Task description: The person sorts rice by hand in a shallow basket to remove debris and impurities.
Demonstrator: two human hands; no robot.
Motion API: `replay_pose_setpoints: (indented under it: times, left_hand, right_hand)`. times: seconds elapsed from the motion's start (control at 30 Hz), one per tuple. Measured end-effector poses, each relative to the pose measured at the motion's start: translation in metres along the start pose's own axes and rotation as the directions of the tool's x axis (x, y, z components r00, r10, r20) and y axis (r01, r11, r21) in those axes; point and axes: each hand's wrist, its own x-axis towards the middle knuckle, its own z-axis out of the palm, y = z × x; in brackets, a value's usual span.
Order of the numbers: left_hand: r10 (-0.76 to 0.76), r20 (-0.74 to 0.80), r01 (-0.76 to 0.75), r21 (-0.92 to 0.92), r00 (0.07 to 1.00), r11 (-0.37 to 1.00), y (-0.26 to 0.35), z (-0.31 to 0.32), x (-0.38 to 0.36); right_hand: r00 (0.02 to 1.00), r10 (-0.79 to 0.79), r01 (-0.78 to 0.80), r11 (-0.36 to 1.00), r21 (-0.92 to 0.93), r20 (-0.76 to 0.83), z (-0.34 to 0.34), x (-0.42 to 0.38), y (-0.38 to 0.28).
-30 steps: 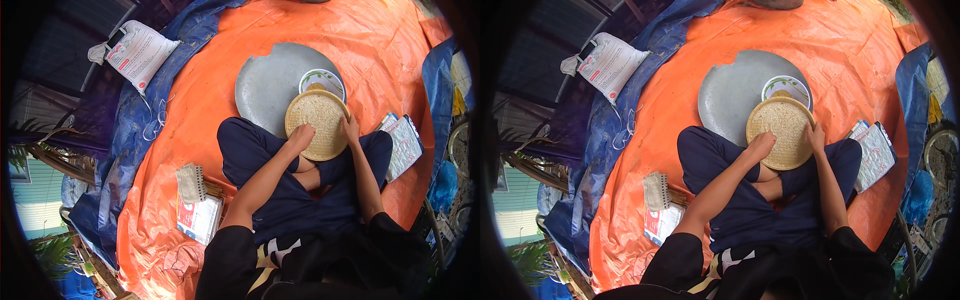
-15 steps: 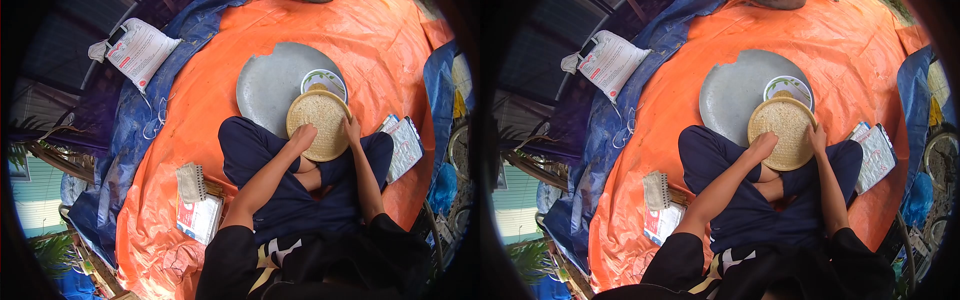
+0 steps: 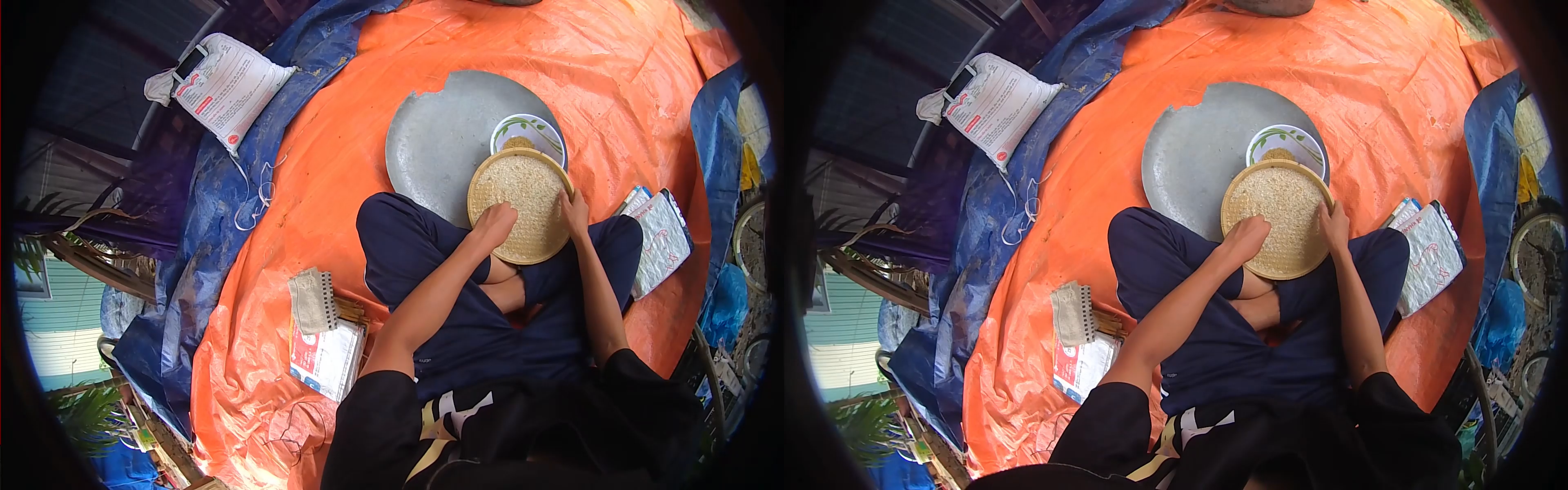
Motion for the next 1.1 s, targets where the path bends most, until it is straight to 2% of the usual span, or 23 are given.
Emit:
replay_pose_setpoints:
  times: [1.1]
  left_hand:
    - [0.013,-0.008,-0.013,-0.033,1.0,0.999,-0.002,0.0,-0.001]
  right_hand:
    - [0.998,0.029,-0.029,1.0,-0.005,0.055,-0.004,-0.001,-0.005]
